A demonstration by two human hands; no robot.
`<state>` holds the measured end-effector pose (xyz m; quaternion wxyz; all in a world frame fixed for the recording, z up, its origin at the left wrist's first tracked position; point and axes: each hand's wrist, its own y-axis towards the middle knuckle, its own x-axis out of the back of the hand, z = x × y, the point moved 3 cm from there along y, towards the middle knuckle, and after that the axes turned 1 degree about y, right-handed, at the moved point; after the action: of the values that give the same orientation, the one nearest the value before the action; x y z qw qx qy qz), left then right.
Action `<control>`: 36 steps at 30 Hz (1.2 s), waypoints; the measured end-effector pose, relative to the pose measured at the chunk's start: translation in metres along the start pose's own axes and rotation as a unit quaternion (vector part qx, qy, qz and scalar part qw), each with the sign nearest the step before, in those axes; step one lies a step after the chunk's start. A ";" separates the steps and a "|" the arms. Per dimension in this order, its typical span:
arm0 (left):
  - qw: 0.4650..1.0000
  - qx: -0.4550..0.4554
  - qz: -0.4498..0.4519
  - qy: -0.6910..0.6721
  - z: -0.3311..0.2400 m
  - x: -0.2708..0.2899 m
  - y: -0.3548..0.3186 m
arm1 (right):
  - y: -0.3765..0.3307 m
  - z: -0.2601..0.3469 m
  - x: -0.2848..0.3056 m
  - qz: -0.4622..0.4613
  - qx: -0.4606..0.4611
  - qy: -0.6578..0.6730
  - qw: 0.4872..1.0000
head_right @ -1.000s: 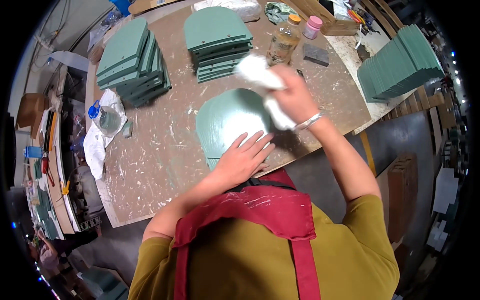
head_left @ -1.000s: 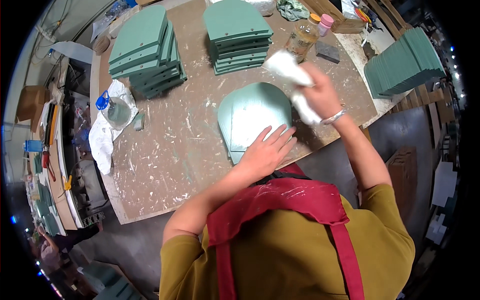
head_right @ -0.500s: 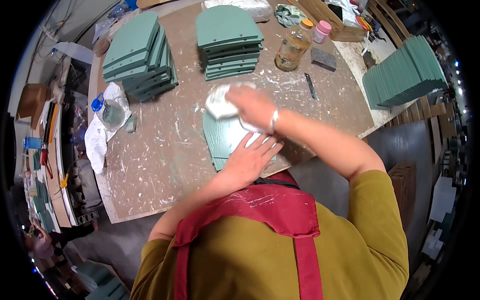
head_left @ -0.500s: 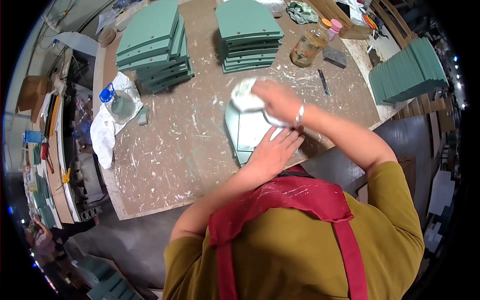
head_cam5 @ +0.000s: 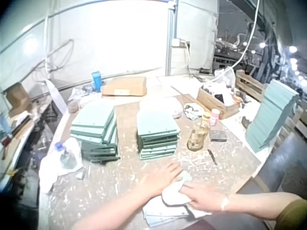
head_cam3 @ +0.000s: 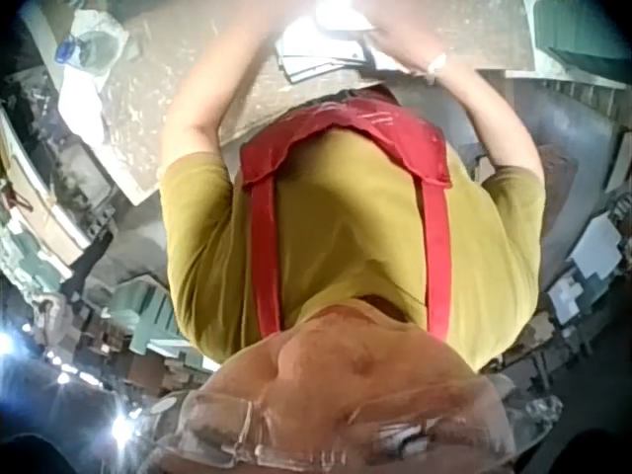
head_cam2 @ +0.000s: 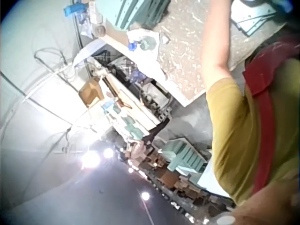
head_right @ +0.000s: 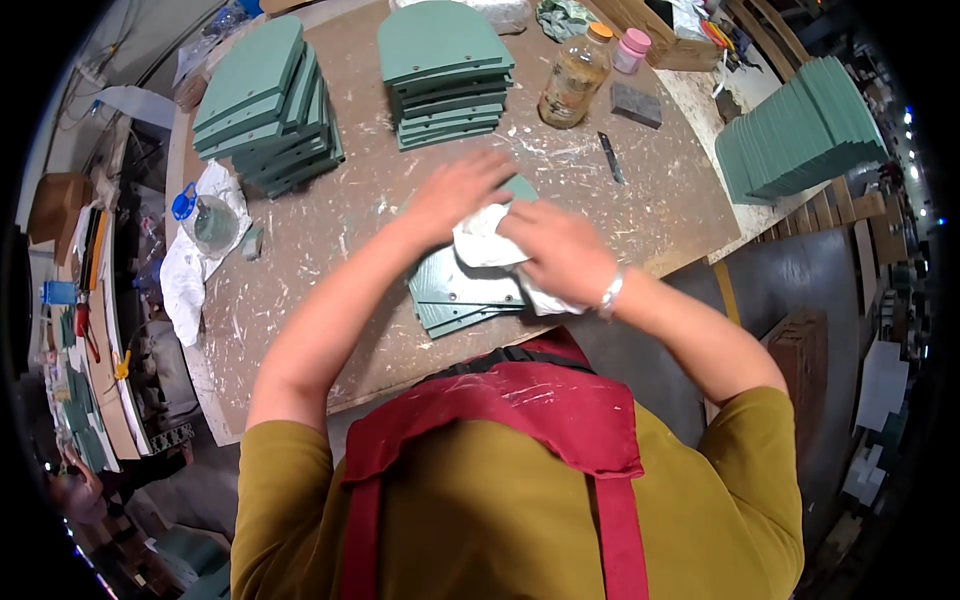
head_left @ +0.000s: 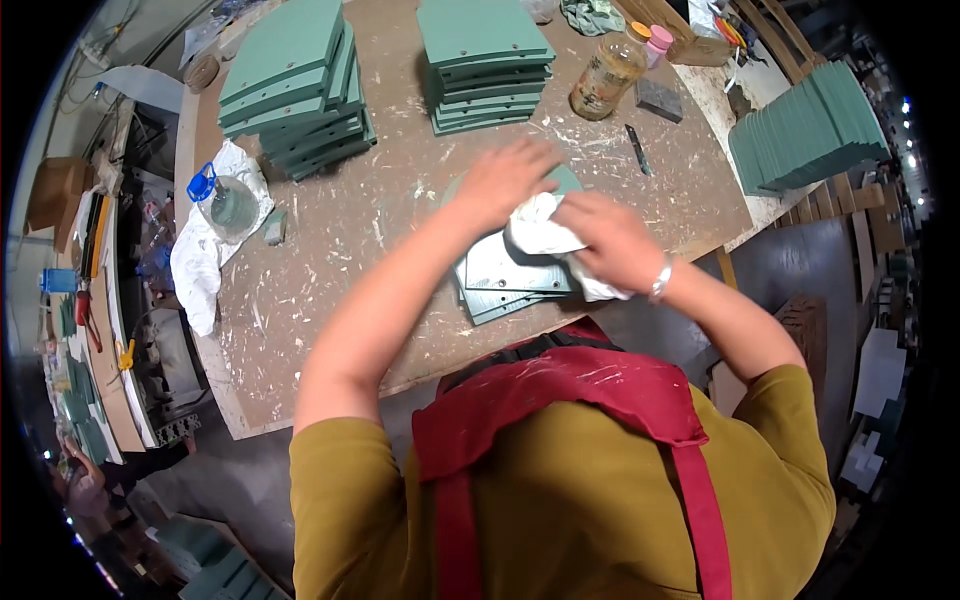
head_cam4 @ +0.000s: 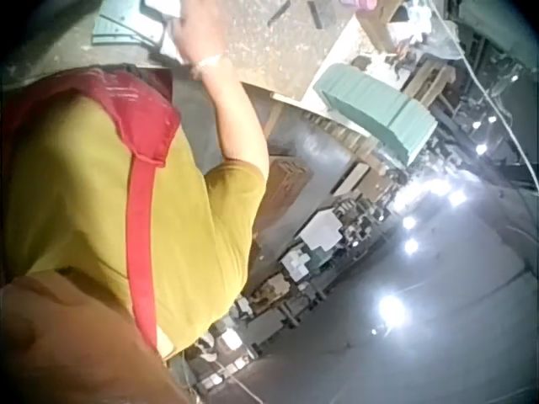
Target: The person cleans green wooden chair components using a cloth and a liquid from a bottle, then stacks them on a workbench.
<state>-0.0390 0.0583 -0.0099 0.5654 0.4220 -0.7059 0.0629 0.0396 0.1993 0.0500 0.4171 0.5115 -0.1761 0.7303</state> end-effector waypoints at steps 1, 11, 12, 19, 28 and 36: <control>1.000 0.011 0.011 -0.016 0.000 -0.005 0.002 | 0.000 -0.002 -0.018 -0.006 -0.008 -0.026 1.000; 0.997 0.064 0.035 -0.026 0.005 -0.004 0.006 | -0.008 0.057 -0.065 -0.022 0.092 0.128 0.987; 0.995 0.085 0.045 -0.025 0.005 -0.004 0.004 | -0.013 0.041 -0.055 -0.029 0.055 0.169 0.984; 0.997 0.075 0.026 0.003 0.008 -0.018 0.008 | 0.011 0.046 -0.063 -0.080 0.019 -0.004 0.997; 0.994 0.105 0.005 0.001 0.000 -0.013 0.006 | 0.004 0.052 -0.058 0.012 0.113 0.005 0.993; 0.994 0.104 0.003 0.022 0.001 -0.012 0.005 | -0.005 0.044 -0.053 -0.001 0.098 0.020 0.995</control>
<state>-0.0429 0.0672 -0.0186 0.5331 0.4748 -0.6846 0.1472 0.0771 0.1492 0.0202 0.3689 0.5354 -0.0954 0.7538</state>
